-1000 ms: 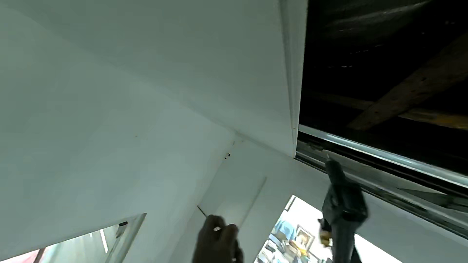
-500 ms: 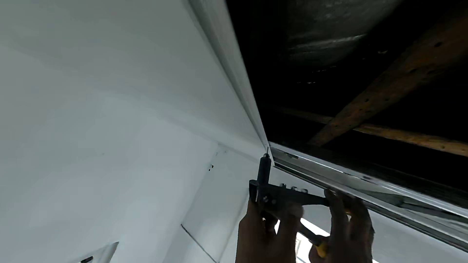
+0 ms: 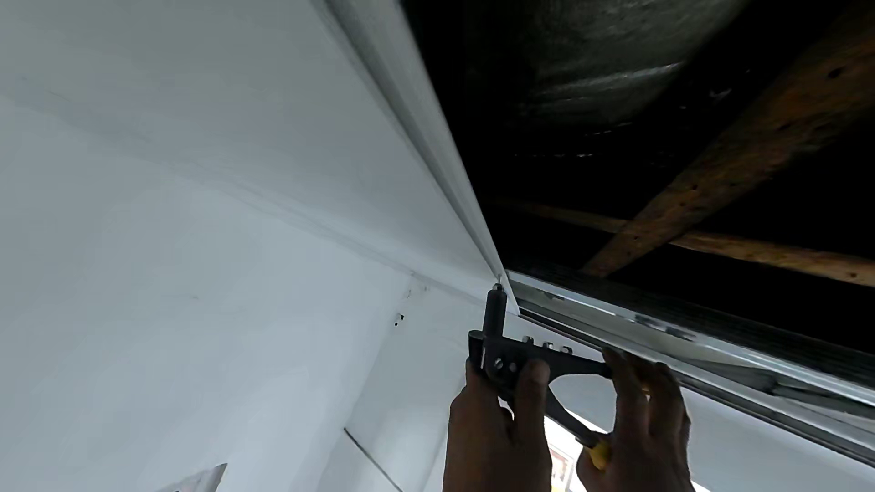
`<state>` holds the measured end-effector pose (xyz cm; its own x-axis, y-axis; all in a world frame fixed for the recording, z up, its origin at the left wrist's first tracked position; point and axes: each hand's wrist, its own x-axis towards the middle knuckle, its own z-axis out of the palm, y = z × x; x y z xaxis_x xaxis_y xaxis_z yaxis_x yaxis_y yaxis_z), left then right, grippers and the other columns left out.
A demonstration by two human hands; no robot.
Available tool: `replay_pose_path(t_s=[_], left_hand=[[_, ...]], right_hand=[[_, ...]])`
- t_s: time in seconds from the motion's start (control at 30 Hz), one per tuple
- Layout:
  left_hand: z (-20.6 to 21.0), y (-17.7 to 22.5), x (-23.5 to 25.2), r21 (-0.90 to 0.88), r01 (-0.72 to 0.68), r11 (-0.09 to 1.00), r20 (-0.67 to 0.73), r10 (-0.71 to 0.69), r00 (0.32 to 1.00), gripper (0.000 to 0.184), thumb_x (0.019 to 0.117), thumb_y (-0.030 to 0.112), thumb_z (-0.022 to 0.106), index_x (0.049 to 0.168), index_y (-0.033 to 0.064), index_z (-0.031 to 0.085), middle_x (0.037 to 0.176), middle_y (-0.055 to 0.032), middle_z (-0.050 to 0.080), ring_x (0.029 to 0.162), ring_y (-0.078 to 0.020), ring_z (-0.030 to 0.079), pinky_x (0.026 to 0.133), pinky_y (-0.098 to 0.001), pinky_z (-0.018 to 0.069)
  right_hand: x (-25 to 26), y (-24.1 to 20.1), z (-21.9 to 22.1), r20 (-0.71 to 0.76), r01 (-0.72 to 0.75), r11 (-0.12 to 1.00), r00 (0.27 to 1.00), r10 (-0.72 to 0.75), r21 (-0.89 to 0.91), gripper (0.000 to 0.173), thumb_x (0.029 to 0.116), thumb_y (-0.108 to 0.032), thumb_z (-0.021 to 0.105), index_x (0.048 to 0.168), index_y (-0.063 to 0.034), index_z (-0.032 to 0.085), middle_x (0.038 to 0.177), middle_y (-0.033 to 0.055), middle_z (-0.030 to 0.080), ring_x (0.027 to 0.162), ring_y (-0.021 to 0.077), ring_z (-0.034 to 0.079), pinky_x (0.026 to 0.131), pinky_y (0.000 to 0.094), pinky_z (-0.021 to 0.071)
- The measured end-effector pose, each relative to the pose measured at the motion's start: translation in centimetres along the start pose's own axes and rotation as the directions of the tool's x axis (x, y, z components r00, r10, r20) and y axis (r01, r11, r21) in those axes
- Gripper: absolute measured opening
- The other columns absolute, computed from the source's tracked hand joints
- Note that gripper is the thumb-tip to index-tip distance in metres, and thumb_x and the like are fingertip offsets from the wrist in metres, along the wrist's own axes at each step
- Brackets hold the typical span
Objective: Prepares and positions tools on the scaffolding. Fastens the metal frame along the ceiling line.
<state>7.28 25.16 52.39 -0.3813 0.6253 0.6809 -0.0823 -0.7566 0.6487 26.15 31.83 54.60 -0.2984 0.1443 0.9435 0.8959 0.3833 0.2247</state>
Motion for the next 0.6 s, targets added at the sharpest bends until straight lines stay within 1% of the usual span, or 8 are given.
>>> replay_pose_path(t_s=[0.07, 0.2, 0.27, 0.33, 0.4, 0.43, 0.5, 0.6], left_hand=[[0.0, -0.2, 0.1, 0.106, -0.017, 0.994, -0.015, 0.019, 1.000, 0.051, 0.1026, 0.046, 0.058, 0.130, 0.0032, 0.057, 0.092, -0.0007, 0.070, 0.079, -0.0075, 0.068, 0.069, -0.0268, 0.0572], [1.1, -0.9, 0.2, 0.169, -0.121, 0.978, -0.112, 0.141, 0.984, 0.051, 0.1009, 0.039, 0.063, 0.129, -0.0021, 0.054, 0.080, 0.0000, 0.067, 0.062, -0.0078, 0.062, 0.058, -0.0272, 0.0552], [1.1, -2.1, 1.1, 0.106, -0.185, 0.977, -0.113, 0.196, 0.974, 0.046, 0.1009, 0.033, 0.064, 0.130, -0.0017, 0.053, 0.077, 0.0016, 0.066, 0.061, -0.0064, 0.062, 0.057, -0.0263, 0.0561], [0.1, -3.8, 2.8, -0.062, -0.252, 0.966, -0.024, 0.251, 0.968, 0.043, 0.1022, 0.030, 0.063, 0.132, 0.0005, 0.051, 0.081, 0.0024, 0.067, 0.063, -0.0051, 0.063, 0.057, -0.0234, 0.0558], [-0.8, -4.4, 4.0, -0.230, -0.229, 0.946, 0.092, 0.255, 0.962, 0.045, 0.1027, 0.029, 0.063, 0.137, 0.0027, 0.049, 0.097, -0.0007, 0.069, 0.073, -0.0067, 0.065, 0.062, -0.0223, 0.0566], [-0.8, -4.2, 4.1, -0.272, -0.203, 0.941, 0.102, 0.238, 0.966, 0.046, 0.1024, 0.027, 0.063, 0.138, 0.0020, 0.048, 0.100, -0.0015, 0.069, 0.073, -0.0071, 0.065, 0.062, -0.0222, 0.0557], [-0.2, -3.0, 3.0, -0.234, -0.161, 0.959, 0.027, 0.172, 0.985, 0.045, 0.1020, 0.024, 0.064, 0.137, -0.0002, 0.049, 0.095, -0.0006, 0.069, 0.072, -0.0058, 0.065, 0.061, -0.0221, 0.0563], [1.8, -0.3, 1.4, -0.104, -0.097, 0.990, -0.165, 0.079, 0.983, 0.038, 0.1007, 0.021, 0.065, 0.129, -0.0015, 0.053, 0.077, 0.0006, 0.068, 0.061, -0.0063, 0.064, 0.054, -0.0244, 0.0556]], right_hand=[[0.0, 0.2, 0.5, 0.015, -0.010, 0.999, 1.000, 0.009, 0.049, 0.103, 0.0573, -0.006, 0.075, 0.154, -0.0034, 0.039, 0.156, 0.0324, 0.035, 0.146, 0.0548, 0.028, 0.115, 0.0634, 0.0351], [-0.1, -0.1, 3.4, 0.066, -0.037, 0.960, 0.998, 0.019, 0.279, 0.093, 0.0699, -0.010, 0.077, 0.154, -0.0006, 0.038, 0.158, 0.0308, 0.033, 0.147, 0.0459, 0.034, 0.114, 0.0558, 0.0423], [-0.1, -0.6, 6.4, -0.015, -0.041, 0.946, 0.999, 0.049, 0.322, 0.095, 0.0679, -0.006, 0.075, 0.156, -0.0048, 0.038, 0.162, 0.0271, 0.028, 0.147, 0.0411, 0.036, 0.109, 0.0521, 0.0484], [0.0, -1.3, 8.2, -0.132, -0.065, 0.969, 0.986, 0.098, 0.237, 0.110, 0.0589, 0.001, 0.078, 0.159, -0.0108, 0.034, 0.166, 0.0255, 0.018, 0.149, 0.0420, 0.033, 0.102, 0.0528, 0.0536], [0.3, -1.3, 7.8, -0.236, -0.073, 0.989, 0.966, 0.103, 0.132, 0.113, 0.0545, 0.001, 0.076, 0.158, -0.0078, 0.033, 0.165, 0.0291, 0.017, 0.150, 0.0476, 0.027, 0.107, 0.0580, 0.0480], [0.3, -1.2, 7.1, -0.264, -0.053, 0.990, 0.961, 0.085, 0.127, 0.109, 0.0556, -0.002, 0.075, 0.157, -0.0002, 0.033, 0.163, 0.0334, 0.020, 0.150, 0.0516, 0.024, 0.113, 0.0619, 0.0403], [-0.1, -1.1, 5.9, -0.262, -0.035, 0.987, 0.962, 0.077, 0.159, 0.104, 0.0608, -0.012, 0.074, 0.151, 0.0132, 0.030, 0.158, 0.0395, 0.026, 0.148, 0.0553, 0.025, 0.117, 0.0632, 0.0319], [0.0, -0.9, 5.1, -0.150, -0.081, 0.972, 0.982, 0.115, 0.219, 0.104, 0.0741, -0.028, 0.074, 0.153, 0.0170, 0.024, 0.160, 0.0390, 0.023, 0.151, 0.0523, 0.023, 0.121, 0.0623, 0.0273]])
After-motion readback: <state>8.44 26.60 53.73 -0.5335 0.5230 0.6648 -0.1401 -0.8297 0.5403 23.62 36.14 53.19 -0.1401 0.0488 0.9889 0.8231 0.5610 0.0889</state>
